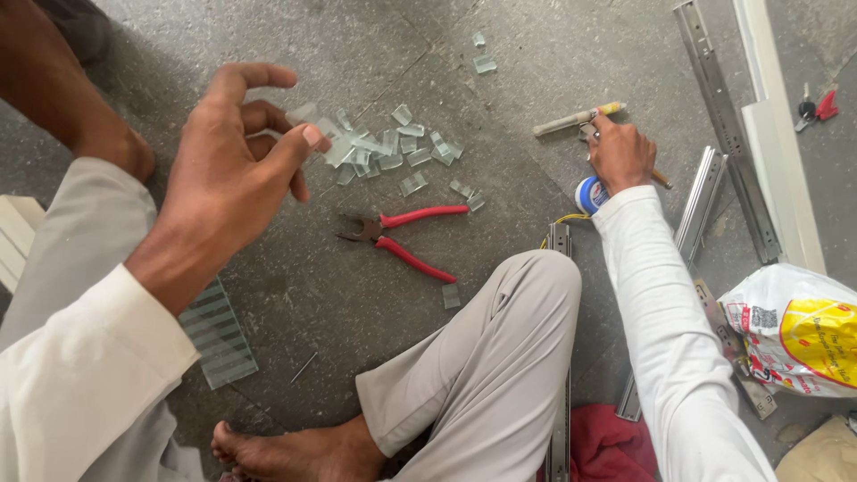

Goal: The person sits on the floor and uses a glass cutter to score and break small rectangular glass pieces. They repeatedly score the glass and snap off sections, accumulating a pile of small glass fragments.

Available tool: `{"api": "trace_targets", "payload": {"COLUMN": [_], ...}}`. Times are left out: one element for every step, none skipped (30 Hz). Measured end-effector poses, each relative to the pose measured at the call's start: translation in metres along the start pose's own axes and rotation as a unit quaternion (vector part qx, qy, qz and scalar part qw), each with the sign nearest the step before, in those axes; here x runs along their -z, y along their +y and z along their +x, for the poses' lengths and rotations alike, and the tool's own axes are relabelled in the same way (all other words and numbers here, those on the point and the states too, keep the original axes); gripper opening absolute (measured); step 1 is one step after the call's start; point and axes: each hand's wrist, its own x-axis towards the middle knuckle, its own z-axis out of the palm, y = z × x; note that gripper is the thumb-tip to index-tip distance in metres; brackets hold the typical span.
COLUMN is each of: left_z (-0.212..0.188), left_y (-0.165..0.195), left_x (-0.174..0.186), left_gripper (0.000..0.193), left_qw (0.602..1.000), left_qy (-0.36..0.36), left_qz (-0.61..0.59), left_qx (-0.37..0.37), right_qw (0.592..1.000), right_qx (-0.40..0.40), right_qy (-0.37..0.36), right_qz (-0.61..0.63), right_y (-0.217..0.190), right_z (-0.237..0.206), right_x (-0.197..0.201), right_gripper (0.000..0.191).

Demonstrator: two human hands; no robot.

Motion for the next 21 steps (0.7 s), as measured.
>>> {"api": "trace_targets", "payload": {"left_z": [-0.001, -0.002, -0.003, -0.005, -0.008, -0.010, -0.012, -0.012, -0.012, -0.015, -0.019, -0.020, -0.021, -0.022, -0.023, -0.025, -0.026, -0.026, -0.028, -0.029, -0.031], "left_y": [0.000, 0.001, 0.001, 0.000, -0.001, -0.003, -0.006, -0.009, -0.013, -0.018, -0.025, -0.030, -0.033, -0.036, -0.038, -0.039, -0.039, -0.038, -0.037, -0.035, -0.033], "left_x": [0.000, 0.002, 0.003, 0.005, 0.006, 0.007, 0.007, 0.008, 0.011, 0.016, 0.028, 0.037, 0.042, 0.047, 0.055, 0.060, 0.064, 0.066, 0.068, 0.067, 0.067], "left_gripper": [0.050, 0.050, 0.049, 0.049, 0.049, 0.049, 0.049, 0.048, 0.048, 0.047, 0.037, 0.029, 0.025, 0.025, 0.025, 0.026, 0.026, 0.027, 0.027, 0.029, 0.031], "left_qw": [1.000, 1.000, 1.000, 1.000, 1.000, 1.000, 1.000, 0.998, 0.996, 0.995, 0.997, 0.998, 0.999, 0.998, 0.997, 0.996, 0.996, 0.996, 0.996, 0.998, 0.999], "left_qy": [0.002, 0.000, 0.002, 0.002, 0.005, 0.007, 0.008, 0.006, 0.007, 0.007, 0.005, 0.003, 0.004, 0.011, 0.017, 0.022, 0.022, 0.022, 0.018, 0.016, 0.017], "left_qz": [0.003, 0.001, -0.001, -0.005, -0.012, -0.019, -0.024, -0.038, -0.049, -0.061, -0.043, -0.026, -0.008, -0.005, -0.002, 0.002, 0.004, 0.007, 0.009, 0.009, 0.009], "left_qx": [0.005, 0.005, 0.004, 0.004, -0.003, -0.010, -0.016, -0.043, -0.068, -0.083, -0.062, -0.049, -0.046, -0.060, -0.073, -0.084, -0.084, -0.086, -0.086, -0.063, -0.043], "right_qw": [1.000, 1.000, 1.000, 0.999, 0.998, 0.997, 0.994, 0.992, 0.989, 0.986, 0.987, 0.987, 0.987, 0.986, 0.984, 0.982, 0.974, 0.963, 0.949, 0.937, 0.922], "right_qx": [0.006, 0.013, 0.023, 0.033, 0.054, 0.074, 0.093, 0.107, 0.122, 0.141, 0.142, 0.139, 0.133, 0.134, 0.134, 0.134, 0.140, 0.145, 0.147, 0.161, 0.178], "right_qy": [-0.001, -0.006, -0.008, -0.012, 0.007, 0.026, 0.043, 0.060, 0.077, 0.086, 0.077, 0.074, 0.083, 0.094, 0.105, 0.112, 0.129, 0.145, 0.159, 0.145, 0.132], "right_qz": [0.002, -0.001, -0.005, -0.009, 0.002, 0.014, 0.026, 0.021, 0.018, 0.017, 0.024, 0.029, 0.031, 0.045, 0.058, 0.072, 0.124, 0.177, 0.229, 0.273, 0.317], "right_y": [-0.002, -0.004, -0.004, -0.005, -0.005, -0.004, -0.004, -0.002, -0.001, -0.007, -0.017, -0.024, -0.027, -0.034, -0.044, -0.052, -0.060, -0.069, -0.078, -0.087, -0.098], "right_z": [-0.002, -0.003, -0.005, -0.007, -0.009, -0.012, -0.016, -0.019, -0.020, -0.025, -0.031, -0.035, -0.037, -0.038, -0.039, -0.040, -0.041, -0.042, -0.045, -0.052, -0.059], "right_x": [-0.001, -0.001, -0.001, -0.001, -0.002, -0.003, -0.004, -0.004, -0.003, -0.006, -0.010, -0.009, -0.009, -0.009, -0.006, -0.003, 0.004, 0.011, 0.019, 0.029, 0.039], "right_gripper": [0.023, 0.022, 0.022, 0.022, 0.022, 0.021, 0.021, 0.023, 0.025, 0.027, 0.026, 0.025, 0.025, 0.024, 0.023, 0.022, 0.021, 0.021, 0.021, 0.023, 0.025]}}
